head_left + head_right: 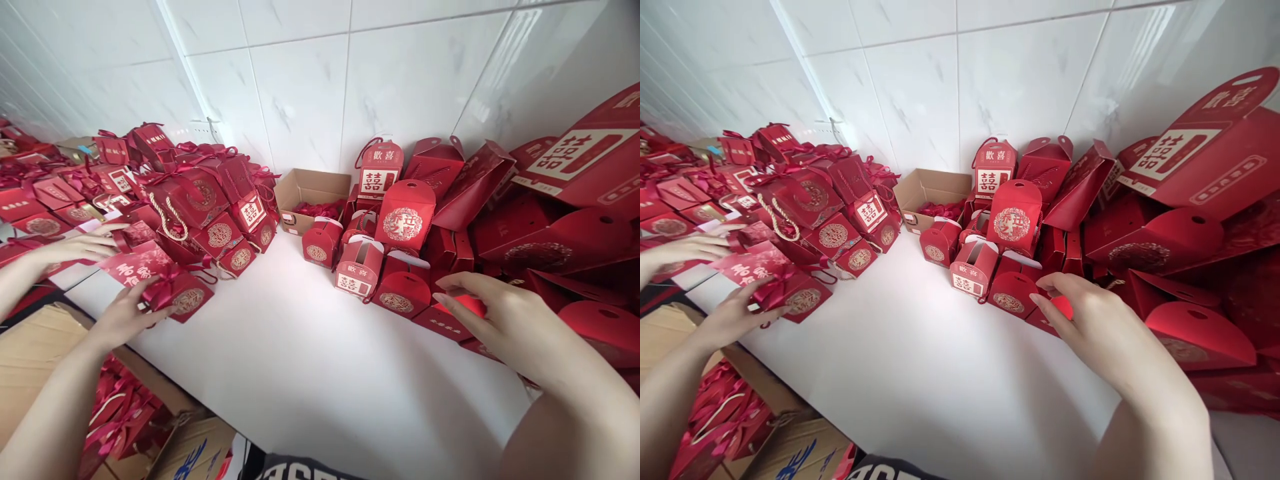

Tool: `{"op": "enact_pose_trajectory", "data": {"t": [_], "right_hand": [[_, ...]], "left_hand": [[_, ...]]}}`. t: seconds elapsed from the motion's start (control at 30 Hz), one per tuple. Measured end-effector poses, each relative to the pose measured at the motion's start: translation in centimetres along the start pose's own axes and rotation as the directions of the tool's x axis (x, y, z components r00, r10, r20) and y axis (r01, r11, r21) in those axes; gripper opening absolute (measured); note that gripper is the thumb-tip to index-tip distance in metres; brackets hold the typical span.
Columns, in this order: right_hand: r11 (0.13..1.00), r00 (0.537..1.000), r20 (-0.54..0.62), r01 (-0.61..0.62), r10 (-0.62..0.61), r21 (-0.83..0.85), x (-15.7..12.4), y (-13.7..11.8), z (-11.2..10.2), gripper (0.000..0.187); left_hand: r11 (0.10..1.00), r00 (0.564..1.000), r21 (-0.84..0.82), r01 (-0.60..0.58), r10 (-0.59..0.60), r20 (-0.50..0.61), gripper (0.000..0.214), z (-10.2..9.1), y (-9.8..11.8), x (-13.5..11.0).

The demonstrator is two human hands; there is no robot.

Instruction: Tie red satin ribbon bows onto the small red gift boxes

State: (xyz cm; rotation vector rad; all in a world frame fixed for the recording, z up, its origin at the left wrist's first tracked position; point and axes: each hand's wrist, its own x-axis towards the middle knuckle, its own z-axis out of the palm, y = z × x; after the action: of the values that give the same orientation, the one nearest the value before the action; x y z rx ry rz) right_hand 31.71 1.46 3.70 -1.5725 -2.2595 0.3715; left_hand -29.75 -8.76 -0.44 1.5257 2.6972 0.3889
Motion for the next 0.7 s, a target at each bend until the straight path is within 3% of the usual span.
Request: {"op": "enact_pose_trajectory", "data": {"t": [0.1,0.23,0.33,0.47,0.53,0.7], "right_hand": [[1.0,1.0,0.012,-0.021,0.021,-0.001,0.0,-0.3,0.2,0.034],[0.999,0.999,0.028,-0.034,0.035,-0.018,0.0,-0.2,0.5,0.036],[1.0,0.999,0.027,-0.019,0.019,-0.013,0.0,0.0,0.4,0.035],[0.999,0.998,0.041,-0.048,0.049,-0.005,-0.2,0.0,0.0,0.031],[0.998,0.997,0.041,-0.07,0.07,-0.009,-0.4,0.0,-0.1,0.03],[0.997,0.998,0.011,-0.053,0.054,-0.051,-0.7,0.3,-0.2,0.029]], "left_hand": [[0.994,0.994,-0.009,-0.112,0.112,0.003,0.077,1.4,-0.1,1.2],[0.987,0.98,-0.057,-0.147,0.138,-0.141,0.073,3.2,1.4,2.5],[0.974,0.965,-0.061,-0.216,0.204,-0.166,0.079,3.8,2.1,3.1],[0.981,0.975,-0.015,-0.194,0.191,-0.115,0.108,3.5,2.3,2.8],[0.981,0.972,-0.008,-0.195,0.192,-0.132,0.109,3.1,2.4,2.0],[0.969,0.9,0.01,-0.246,0.232,-0.369,0.097,0.8,3.9,0.0]]}}
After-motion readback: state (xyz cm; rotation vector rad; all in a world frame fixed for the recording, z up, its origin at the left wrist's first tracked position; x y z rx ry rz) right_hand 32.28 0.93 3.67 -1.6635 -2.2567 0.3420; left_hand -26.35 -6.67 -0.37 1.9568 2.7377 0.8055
